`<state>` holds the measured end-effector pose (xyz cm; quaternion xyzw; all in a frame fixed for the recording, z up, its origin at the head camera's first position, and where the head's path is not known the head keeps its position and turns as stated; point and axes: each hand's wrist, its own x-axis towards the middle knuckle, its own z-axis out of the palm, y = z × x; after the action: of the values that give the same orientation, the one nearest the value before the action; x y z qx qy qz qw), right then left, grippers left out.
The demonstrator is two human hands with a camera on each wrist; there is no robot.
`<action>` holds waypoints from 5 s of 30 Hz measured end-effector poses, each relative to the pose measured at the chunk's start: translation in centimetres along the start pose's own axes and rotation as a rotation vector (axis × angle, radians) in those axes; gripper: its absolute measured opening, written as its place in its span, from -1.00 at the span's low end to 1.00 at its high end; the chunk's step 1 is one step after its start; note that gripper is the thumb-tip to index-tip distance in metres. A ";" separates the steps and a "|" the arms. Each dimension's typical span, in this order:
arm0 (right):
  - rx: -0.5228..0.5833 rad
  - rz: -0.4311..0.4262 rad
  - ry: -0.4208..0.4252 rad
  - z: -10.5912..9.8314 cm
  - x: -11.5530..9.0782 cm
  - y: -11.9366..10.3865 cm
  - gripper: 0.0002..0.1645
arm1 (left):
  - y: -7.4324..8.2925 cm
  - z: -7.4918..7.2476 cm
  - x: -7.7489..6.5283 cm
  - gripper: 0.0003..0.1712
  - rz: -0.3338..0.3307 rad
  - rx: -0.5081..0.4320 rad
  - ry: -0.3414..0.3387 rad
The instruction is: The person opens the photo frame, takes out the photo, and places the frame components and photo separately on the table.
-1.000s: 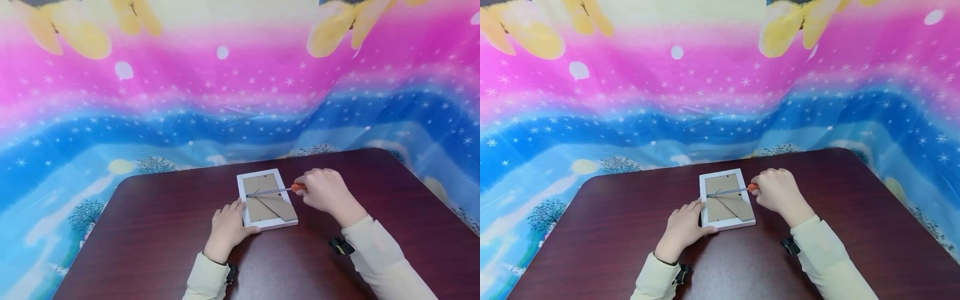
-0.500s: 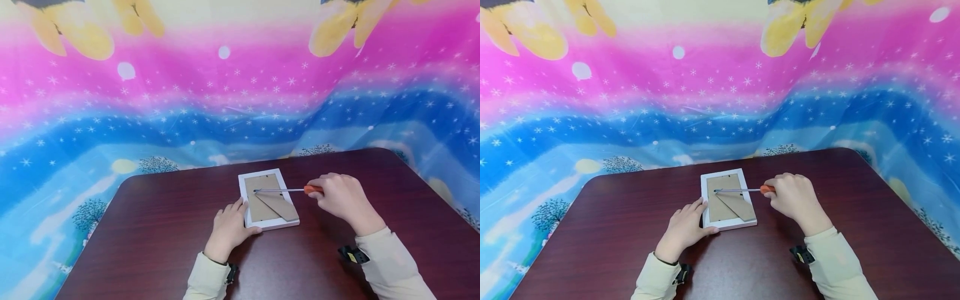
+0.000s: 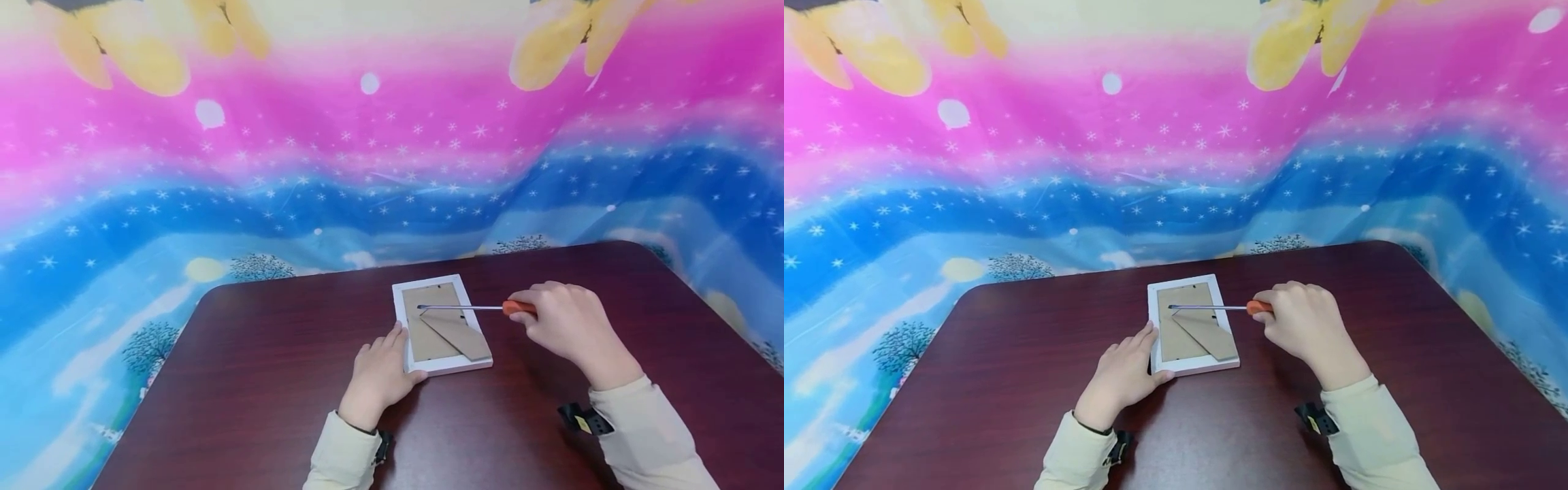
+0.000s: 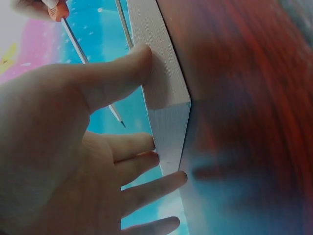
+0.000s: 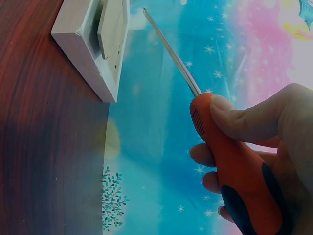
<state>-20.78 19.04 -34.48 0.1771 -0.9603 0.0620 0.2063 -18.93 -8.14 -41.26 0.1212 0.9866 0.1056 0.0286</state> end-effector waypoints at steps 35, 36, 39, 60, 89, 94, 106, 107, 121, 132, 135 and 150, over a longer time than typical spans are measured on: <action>0.001 -0.008 0.022 -0.4 -0.1 0.0 -0.73 | 1.5 0.1 -0.3 0.04 -0.029 0.192 0.098; 0.000 -0.008 0.021 -0.4 -0.1 0.0 -0.73 | 1.2 0.0 -0.3 0.02 -0.009 0.160 0.099; 0.001 -0.005 0.017 -0.4 -0.1 -0.1 -0.72 | 0.1 -0.4 -0.2 -0.06 0.054 0.056 0.086; 0.015 -0.002 -0.003 -0.2 -0.1 -0.3 -0.70 | -0.6 0.5 0.4 -0.23 0.181 0.027 0.134; -0.001 -0.007 0.012 -0.2 -0.2 -0.3 -0.70 | 0.5 0.7 0.4 -0.27 0.169 0.050 0.266; -0.001 -0.007 0.009 -0.2 -0.1 -0.3 -0.71 | -0.6 0.6 0.8 -0.25 0.139 0.019 0.249; 0.013 -0.003 0.000 -0.1 -0.1 -0.4 -0.71 | -1.1 0.7 0.8 -0.25 0.066 0.045 0.109; 0.014 -0.003 0.001 -0.1 -0.1 -0.4 -0.71 | -1.1 0.7 0.7 -0.25 0.064 0.048 0.108; 0.008 0.009 -0.016 -0.1 -0.2 -0.6 -0.70 | -0.9 1.1 0.8 -0.45 0.114 0.124 0.243; 0.002 0.011 -0.016 -0.2 -0.2 -0.6 -0.68 | -0.9 0.8 0.5 -0.49 0.142 0.077 0.291; 0.002 0.015 -0.017 -0.4 -0.2 -0.5 -0.67 | -0.8 0.8 0.5 -0.47 0.137 0.076 0.288; 0.009 0.034 -0.007 -0.4 -0.2 -0.3 -0.69 | 0.4 0.8 0.6 -0.55 0.070 0.161 0.277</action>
<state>-20.38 18.94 -34.22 0.1620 -0.9636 0.0689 0.2011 -19.38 -7.44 -41.97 0.1418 0.9815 0.0429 -0.1212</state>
